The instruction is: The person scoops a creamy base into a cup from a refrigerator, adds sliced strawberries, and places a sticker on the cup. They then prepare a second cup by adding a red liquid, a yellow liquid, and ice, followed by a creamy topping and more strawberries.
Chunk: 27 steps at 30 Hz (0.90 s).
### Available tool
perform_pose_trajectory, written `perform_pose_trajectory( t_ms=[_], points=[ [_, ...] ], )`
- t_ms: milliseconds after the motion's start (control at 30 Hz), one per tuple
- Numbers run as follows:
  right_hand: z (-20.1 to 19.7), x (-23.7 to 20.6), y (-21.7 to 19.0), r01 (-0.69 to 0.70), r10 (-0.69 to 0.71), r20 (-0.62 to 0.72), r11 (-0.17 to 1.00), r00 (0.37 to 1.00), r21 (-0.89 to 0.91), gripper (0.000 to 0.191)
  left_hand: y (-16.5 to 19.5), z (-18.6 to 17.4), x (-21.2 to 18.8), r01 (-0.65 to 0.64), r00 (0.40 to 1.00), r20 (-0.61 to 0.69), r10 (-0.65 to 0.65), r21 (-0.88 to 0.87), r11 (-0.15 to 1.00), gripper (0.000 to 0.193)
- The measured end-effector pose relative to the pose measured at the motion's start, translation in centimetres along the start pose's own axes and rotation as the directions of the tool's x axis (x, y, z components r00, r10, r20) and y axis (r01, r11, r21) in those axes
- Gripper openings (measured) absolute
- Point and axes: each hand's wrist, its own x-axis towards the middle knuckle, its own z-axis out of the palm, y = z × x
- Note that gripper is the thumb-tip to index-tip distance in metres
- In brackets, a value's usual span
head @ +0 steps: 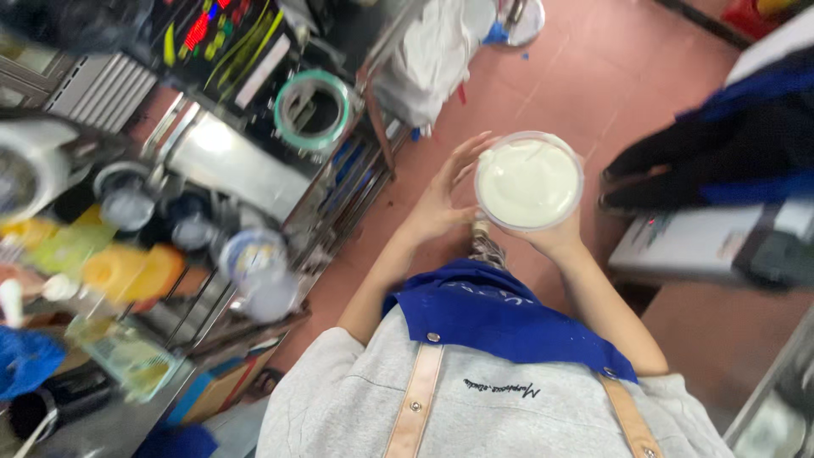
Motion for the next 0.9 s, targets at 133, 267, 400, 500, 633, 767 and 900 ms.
perform_pose_trajectory(
  t_ms=[133,267,400,500,633,767,900],
  points=[
    [-2.7,17.0,9.8,0.507,-0.245,0.456,0.570,0.856,-0.647,0.101,-1.4,-3.1,13.3,-0.107,0.973,-0.213,0.085,-0.095,0.990,0.111],
    [-2.1,33.0,16.3,-0.016,-0.050,0.325,0.980,0.944,0.198,0.107,-4.4,-8.4,26.2,-0.120,0.893,-0.412,0.182,0.173,0.978,0.115],
    [1.3,46.2,21.3,0.115,-0.145,0.430,0.989,0.891,0.094,0.098,-9.5,-13.3,36.0,0.053,0.762,-0.633,0.137,0.271,0.961,0.104],
    [1.6,56.6,24.4,0.348,-0.266,0.734,0.936,0.625,0.043,0.096,-13.8,-18.2,40.8,0.036,0.649,-0.740,0.178,0.264,0.964,0.103],
    [0.0,76.0,29.9,0.275,-0.053,0.863,0.956,0.502,-0.101,0.046,-19.1,-24.9,47.4,0.070,0.539,-0.791,0.289,0.383,0.921,0.106],
    [11.9,91.3,39.7,0.622,-0.166,0.829,0.741,0.534,-0.253,0.015,-22.6,-29.1,53.7,-0.005,0.429,-0.838,0.336,0.370,0.929,0.098],
    [23.7,95.7,47.8,0.844,0.433,0.871,0.355,0.233,-0.402,0.025,-24.7,-31.7,57.7,0.184,0.320,-0.913,0.255,0.324,0.928,0.084]
  ],
)
